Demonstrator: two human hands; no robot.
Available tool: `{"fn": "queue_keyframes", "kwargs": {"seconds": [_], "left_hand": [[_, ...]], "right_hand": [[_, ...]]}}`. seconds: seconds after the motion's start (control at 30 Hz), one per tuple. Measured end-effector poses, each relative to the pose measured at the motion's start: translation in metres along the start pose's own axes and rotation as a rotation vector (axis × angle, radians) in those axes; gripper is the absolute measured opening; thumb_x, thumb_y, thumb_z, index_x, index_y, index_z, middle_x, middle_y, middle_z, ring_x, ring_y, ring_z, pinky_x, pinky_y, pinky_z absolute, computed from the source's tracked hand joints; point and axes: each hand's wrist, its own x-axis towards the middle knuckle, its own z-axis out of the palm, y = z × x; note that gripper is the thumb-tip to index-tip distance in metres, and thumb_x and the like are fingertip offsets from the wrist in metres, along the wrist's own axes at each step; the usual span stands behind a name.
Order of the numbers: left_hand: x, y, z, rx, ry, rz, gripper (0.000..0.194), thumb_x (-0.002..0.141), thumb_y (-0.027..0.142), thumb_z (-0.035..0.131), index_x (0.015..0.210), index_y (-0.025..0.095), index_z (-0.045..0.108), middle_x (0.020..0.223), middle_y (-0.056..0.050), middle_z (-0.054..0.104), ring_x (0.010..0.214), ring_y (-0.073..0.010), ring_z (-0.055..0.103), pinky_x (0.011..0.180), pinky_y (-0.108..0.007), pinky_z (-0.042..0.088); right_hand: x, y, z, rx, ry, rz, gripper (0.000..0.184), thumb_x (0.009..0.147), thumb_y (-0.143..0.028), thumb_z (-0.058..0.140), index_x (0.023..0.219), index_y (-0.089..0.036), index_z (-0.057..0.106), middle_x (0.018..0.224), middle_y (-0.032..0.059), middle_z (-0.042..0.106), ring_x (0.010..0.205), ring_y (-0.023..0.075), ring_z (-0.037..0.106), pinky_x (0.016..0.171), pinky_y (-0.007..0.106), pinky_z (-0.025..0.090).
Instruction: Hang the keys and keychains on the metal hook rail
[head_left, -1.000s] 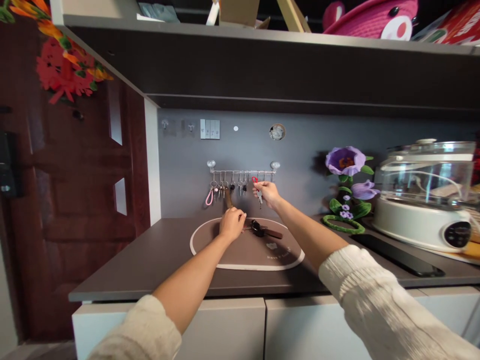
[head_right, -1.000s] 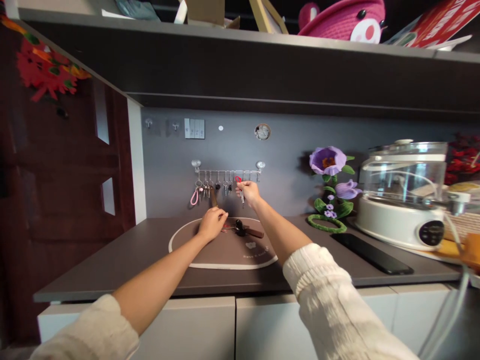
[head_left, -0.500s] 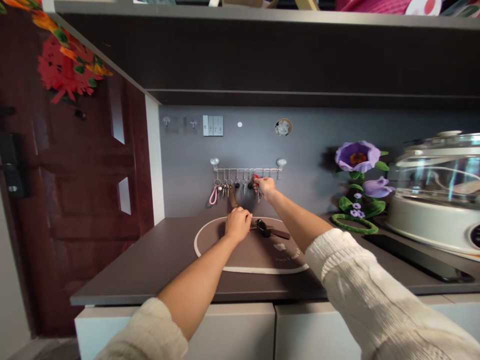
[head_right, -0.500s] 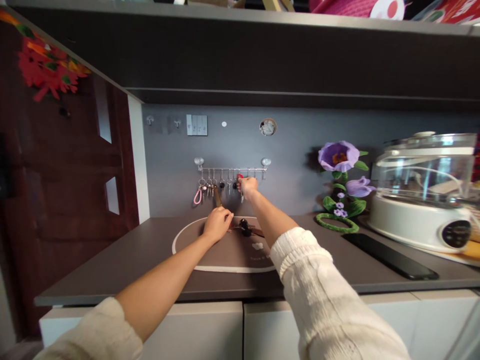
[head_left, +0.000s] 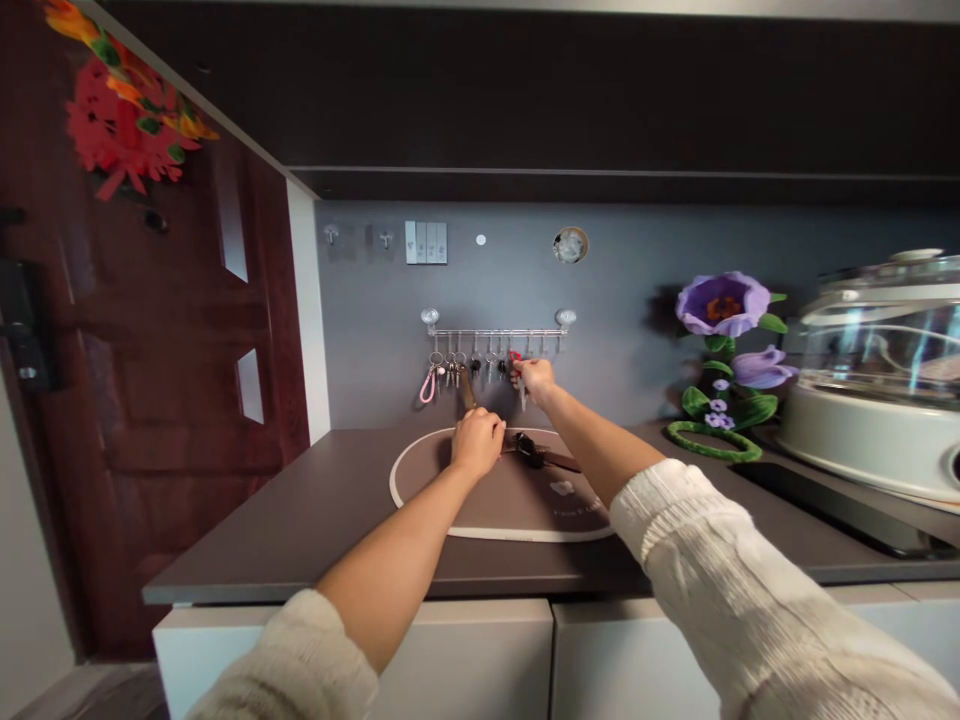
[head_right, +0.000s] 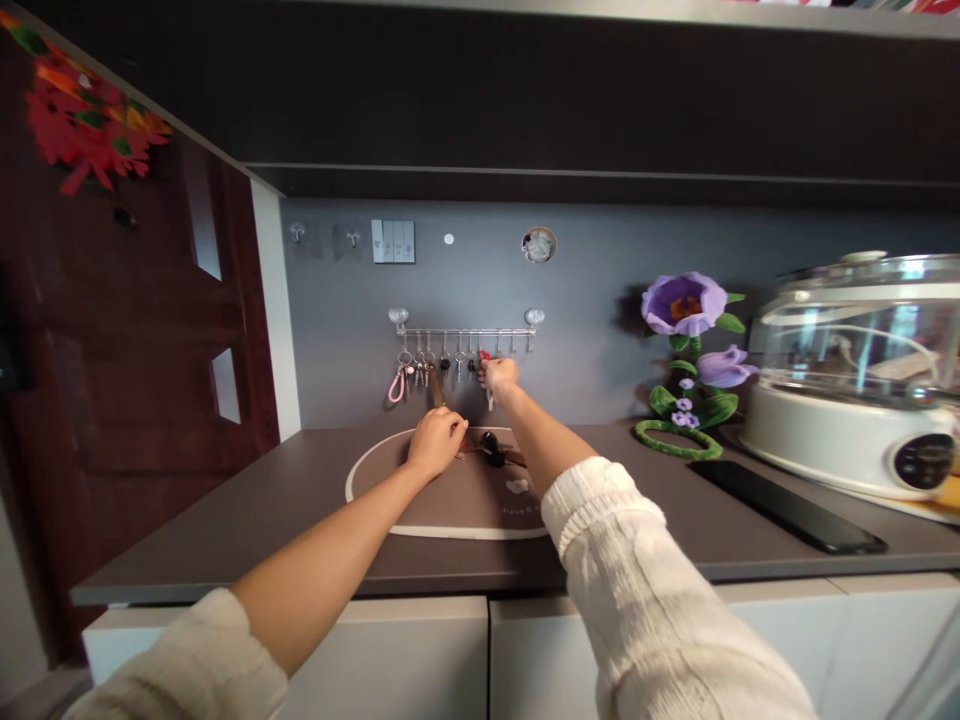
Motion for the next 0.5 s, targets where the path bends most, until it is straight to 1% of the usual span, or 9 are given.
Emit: {"fn": "queue_keyframes", "kwargs": {"seconds": [0.23, 0.37, 0.5], "left_hand": [[0.000, 0.000, -0.002, 0.002, -0.013, -0.010, 0.028, 0.086, 0.028, 0.040, 0.082, 0.020, 0.066, 0.087, -0.006, 0.062, 0.088, -0.0174, 0.054, 0.080, -0.028, 0.041], [0.000, 0.000, -0.001, 0.012, -0.013, -0.009, 0.028, 0.085, 0.028, 0.040, 0.081, 0.020, 0.066, 0.087, -0.006, 0.062, 0.088, -0.0175, 0.054, 0.079, -0.028, 0.041], [0.000, -0.001, -0.002, 0.027, -0.009, -0.010, 0.029, 0.086, 0.029, 0.040, 0.081, 0.020, 0.067, 0.086, -0.006, 0.061, 0.087, -0.0171, 0.054, 0.079, -0.028, 0.041]], "right_hand": [[-0.002, 0.013, -0.003, -0.008, -0.073, -0.050, 0.022, 0.079, -0.015, 0.049, 0.057, -0.014, 0.049, 0.047, -0.0021, 0.050, 0.039, 0.0053, 0.042, 0.040, 0.018, 0.036], [0.001, 0.021, -0.005, -0.037, -0.073, -0.114, 0.019, 0.075, -0.011, 0.051, 0.056, -0.014, 0.050, 0.049, -0.0032, 0.050, 0.043, 0.0042, 0.042, 0.044, 0.016, 0.035], [0.006, 0.026, -0.006, -0.090, -0.045, -0.148, 0.011, 0.070, -0.007, 0.054, 0.062, -0.014, 0.053, 0.052, -0.0037, 0.053, 0.046, 0.0049, 0.044, 0.049, 0.017, 0.037]]}}
